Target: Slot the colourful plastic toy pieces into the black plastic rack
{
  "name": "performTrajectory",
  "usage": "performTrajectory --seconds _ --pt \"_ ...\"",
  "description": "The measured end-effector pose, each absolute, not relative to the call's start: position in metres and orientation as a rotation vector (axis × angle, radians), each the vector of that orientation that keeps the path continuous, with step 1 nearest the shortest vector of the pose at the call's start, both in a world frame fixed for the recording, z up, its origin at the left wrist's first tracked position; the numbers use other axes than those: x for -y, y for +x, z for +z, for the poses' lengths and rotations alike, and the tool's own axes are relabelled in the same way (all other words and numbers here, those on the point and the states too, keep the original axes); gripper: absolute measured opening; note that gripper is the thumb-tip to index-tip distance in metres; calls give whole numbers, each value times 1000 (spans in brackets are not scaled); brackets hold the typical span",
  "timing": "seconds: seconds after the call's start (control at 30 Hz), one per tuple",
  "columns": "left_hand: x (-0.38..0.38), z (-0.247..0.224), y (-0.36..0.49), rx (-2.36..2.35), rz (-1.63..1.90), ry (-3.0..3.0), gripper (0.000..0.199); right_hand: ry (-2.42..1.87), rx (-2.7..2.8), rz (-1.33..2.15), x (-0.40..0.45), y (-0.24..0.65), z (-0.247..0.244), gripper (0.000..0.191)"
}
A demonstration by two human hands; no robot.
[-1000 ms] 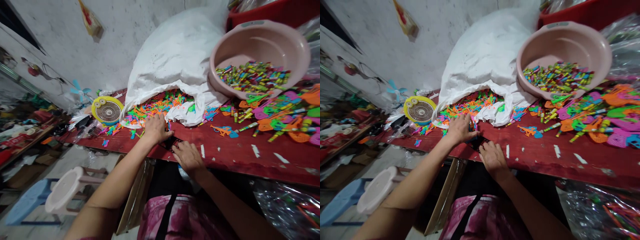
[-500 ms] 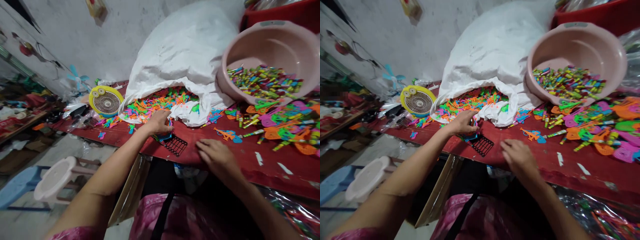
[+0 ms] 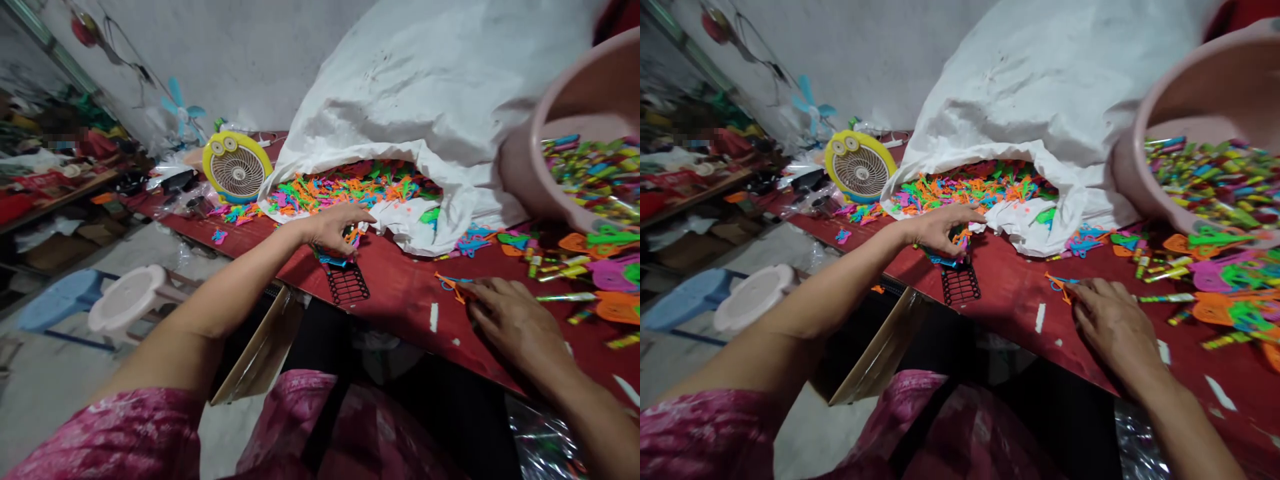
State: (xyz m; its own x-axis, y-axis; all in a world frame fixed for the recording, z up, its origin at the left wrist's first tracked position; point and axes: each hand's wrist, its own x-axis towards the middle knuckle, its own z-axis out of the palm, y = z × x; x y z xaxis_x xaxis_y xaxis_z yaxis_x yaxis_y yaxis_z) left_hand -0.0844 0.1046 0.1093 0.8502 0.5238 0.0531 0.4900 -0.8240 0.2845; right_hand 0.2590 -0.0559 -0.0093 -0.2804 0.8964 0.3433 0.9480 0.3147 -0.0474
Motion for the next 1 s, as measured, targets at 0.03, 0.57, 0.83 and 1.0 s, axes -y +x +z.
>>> performTrajectory --seconds 0.03,0.57,0.83,1.0 --pt "-107 109 -87 -740 184 2758 76 -1631 2304 -224 54 259 -9 32" --pt "-126 97 -99 -500 227 2689 76 -1721 2497 12 39 217 12 37" --pt "-118 101 -100 -513 242 2753 73 -1796 2302 -83 60 248 19 42" --pt "-117 99 -101 -582 248 2799 70 -2049 1911 -251 91 318 40 40"
